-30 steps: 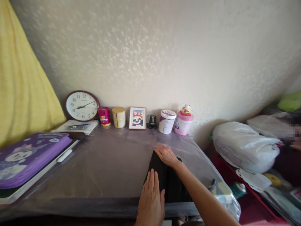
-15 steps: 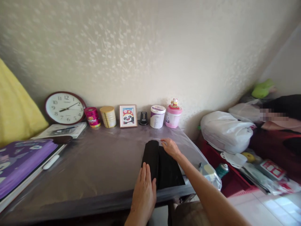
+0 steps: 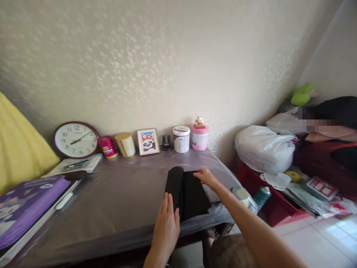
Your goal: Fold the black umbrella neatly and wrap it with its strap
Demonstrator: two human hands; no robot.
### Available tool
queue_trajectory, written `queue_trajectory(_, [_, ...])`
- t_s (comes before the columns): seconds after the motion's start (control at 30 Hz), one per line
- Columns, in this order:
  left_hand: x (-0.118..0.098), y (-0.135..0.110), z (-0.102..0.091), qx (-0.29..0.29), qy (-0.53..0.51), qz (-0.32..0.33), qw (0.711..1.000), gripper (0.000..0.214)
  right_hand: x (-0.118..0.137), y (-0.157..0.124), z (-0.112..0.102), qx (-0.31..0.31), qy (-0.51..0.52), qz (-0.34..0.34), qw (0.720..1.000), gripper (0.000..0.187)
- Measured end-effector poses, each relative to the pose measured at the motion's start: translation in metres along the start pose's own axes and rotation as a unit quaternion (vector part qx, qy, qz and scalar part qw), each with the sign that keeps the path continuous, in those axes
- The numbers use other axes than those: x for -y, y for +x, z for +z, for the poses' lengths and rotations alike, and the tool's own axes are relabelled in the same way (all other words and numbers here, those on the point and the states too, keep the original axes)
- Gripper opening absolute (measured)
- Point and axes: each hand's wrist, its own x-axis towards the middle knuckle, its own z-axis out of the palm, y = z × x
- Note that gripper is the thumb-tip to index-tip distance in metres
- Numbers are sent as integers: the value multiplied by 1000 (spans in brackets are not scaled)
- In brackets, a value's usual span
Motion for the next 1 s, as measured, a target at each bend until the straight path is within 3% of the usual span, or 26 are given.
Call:
queue_trajectory(0.2, [-2,2,-8,17,6,-8,1000,51,11,-19,-6,70,-63,-25,995,25])
queue_trajectory(0.37, [-8,13,-24,69,29,-19,997,51,22,-34,-12,158,-16,-47,986,15])
queue_trajectory(0.6, [-15,28,-50,125,26,-19,992,44,48,-40,-2,151,99,-48,982,6])
queue_trajectory(0.8, [-5,26,-47,111,-28,-20,993,47,72,-42,18,155,158,-23,975,4])
queue_trajectory(1.0, [8,24,-45,117,-93,-25,988,51,72,-27,45,166,186,-32,968,11])
